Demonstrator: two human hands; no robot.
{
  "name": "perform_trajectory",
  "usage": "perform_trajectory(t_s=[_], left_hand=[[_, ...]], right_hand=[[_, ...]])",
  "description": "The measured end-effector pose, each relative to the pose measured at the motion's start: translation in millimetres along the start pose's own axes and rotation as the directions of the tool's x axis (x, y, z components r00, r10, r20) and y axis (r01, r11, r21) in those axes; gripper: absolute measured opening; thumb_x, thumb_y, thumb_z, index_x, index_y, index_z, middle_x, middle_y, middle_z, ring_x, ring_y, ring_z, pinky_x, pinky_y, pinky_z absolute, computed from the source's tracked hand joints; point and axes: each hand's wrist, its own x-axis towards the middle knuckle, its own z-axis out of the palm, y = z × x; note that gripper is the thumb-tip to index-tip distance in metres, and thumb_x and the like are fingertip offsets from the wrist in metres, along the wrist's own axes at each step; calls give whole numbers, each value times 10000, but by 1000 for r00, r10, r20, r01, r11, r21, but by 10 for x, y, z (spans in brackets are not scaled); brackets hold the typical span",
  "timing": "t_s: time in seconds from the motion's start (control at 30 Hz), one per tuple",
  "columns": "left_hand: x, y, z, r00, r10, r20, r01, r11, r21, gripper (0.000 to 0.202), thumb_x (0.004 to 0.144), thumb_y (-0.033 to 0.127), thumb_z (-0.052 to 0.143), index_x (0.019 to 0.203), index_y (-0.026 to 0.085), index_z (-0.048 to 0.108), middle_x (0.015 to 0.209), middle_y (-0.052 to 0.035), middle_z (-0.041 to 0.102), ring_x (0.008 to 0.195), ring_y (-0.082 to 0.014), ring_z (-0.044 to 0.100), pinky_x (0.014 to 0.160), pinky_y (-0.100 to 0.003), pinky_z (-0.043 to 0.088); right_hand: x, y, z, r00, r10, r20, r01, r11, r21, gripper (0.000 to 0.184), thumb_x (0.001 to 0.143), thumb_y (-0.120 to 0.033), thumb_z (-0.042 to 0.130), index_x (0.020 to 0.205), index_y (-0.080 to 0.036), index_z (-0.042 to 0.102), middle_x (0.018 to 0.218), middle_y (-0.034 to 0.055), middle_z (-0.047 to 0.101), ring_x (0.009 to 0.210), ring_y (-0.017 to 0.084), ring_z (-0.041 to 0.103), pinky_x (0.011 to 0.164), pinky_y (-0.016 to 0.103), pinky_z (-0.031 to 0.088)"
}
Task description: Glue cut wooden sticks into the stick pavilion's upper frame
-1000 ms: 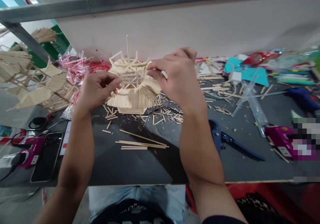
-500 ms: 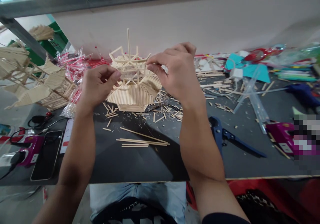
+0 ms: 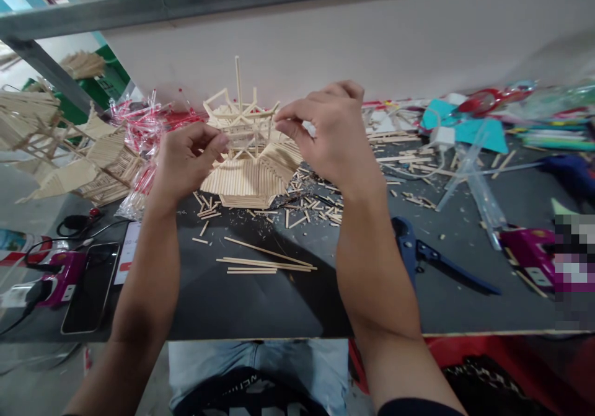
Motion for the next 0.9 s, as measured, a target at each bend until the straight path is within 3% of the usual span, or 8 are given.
perform_trajectory(t_s=[0.17, 0.33, 0.47, 0.63, 0.9], left_hand=[[-5, -12, -11, 997, 22, -79, -17, 998, 55, 160, 933, 330, 617, 854, 198, 661, 768, -4, 695, 697, -109, 637, 677, -259, 536], [-25, 39, -20, 980, 52, -194, -11, 979, 204, 115, 910, 301, 656, 1005, 248, 691, 883, -5, 720, 713, -117, 638, 705, -285, 547], [-49, 75, -38, 980, 140, -141, -88, 942, 324, 153, 973, 269, 570, 1023, 269, 714, 1024, -40, 717, 812, -137, 651, 733, -302, 531], [-63, 45, -58, 970, 217, -108, -149, 885, 441, 225, 1015, 306, 511, 1038, 271, 732, 1096, -64, 693, 890, -161, 650, 783, -325, 515], [-75, 36, -64, 962, 255, -101, -178, 858, 481, 205, 1001, 275, 527, 987, 291, 731, 1108, -36, 686, 867, -147, 631, 731, -300, 468]], right_hand=[[-10, 69, -5, 998, 13, -59, -11, 999, 37, 218, 974, -406, 618, 942, -245, 762, 937, 44, 783, 919, 256, 666, 1021, 535, 390], [-19, 133, -51, 999, 25, -22, -24, 999, 39, 213, 976, -434, 585, 979, -296, 747, 965, 34, 780, 946, 277, 669, 1021, 563, 385], [-23, 136, -73, 1000, 28, 10, -28, 999, 36, 200, 984, -418, 573, 973, -309, 740, 988, 44, 780, 957, 280, 671, 1019, 563, 391], [-32, 118, -56, 999, 13, -39, -10, 998, 56, 151, 948, -348, 652, 943, -252, 769, 944, 63, 787, 922, 274, 681, 1022, 548, 404], [-31, 127, -89, 1000, 27, 0, -27, 999, 42, 167, 955, -373, 626, 942, -265, 752, 960, 55, 787, 935, 283, 677, 1002, 559, 415]])
